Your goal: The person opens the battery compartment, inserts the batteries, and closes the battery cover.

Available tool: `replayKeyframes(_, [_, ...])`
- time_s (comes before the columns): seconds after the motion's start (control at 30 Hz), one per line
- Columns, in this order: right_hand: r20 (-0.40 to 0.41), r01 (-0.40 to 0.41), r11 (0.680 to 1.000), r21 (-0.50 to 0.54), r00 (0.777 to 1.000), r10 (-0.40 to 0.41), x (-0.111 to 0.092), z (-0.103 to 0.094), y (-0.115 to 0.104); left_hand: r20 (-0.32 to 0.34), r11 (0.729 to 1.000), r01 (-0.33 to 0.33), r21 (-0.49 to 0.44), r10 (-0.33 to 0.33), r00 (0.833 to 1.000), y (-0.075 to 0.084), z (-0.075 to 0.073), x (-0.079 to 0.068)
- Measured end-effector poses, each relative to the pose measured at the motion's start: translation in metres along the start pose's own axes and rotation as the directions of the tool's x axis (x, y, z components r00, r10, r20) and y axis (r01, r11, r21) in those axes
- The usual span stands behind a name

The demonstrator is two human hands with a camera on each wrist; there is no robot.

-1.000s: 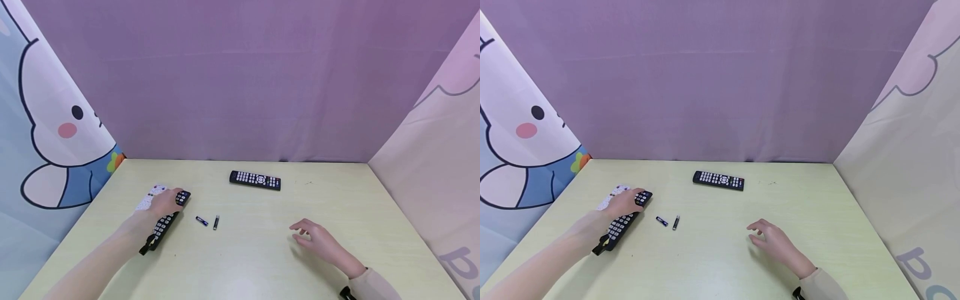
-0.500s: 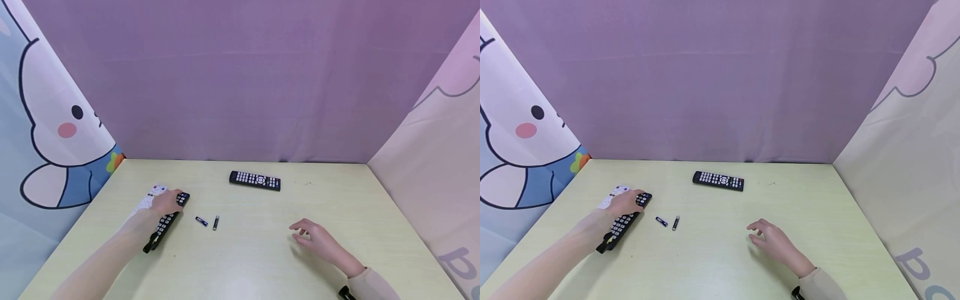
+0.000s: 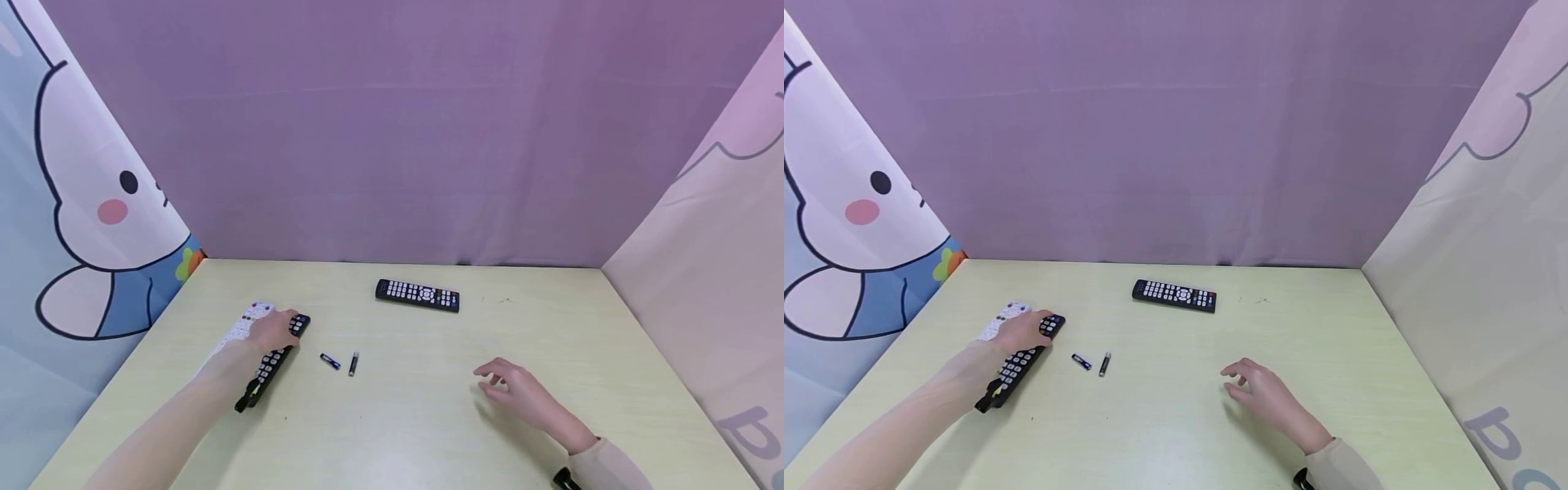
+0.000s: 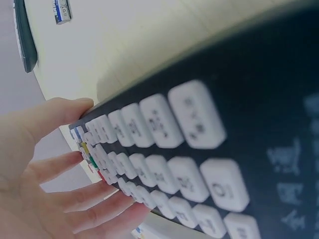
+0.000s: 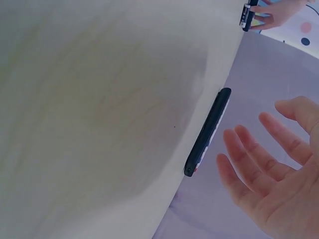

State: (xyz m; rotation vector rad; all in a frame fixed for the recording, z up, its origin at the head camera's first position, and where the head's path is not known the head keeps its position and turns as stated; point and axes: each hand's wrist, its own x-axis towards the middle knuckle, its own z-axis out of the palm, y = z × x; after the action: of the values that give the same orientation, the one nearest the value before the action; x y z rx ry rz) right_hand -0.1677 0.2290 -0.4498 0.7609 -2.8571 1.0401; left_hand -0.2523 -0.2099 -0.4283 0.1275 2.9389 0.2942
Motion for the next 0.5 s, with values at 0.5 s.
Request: replayKeyframes(0.5, [0.02, 0.009, 1.0, 0.017, 1.0, -0.009, 0.009, -0.006, 0.005, 0.065, 1.0, 0.003, 0.011, -0.004, 0.998, 0.014, -0.018, 0.001])
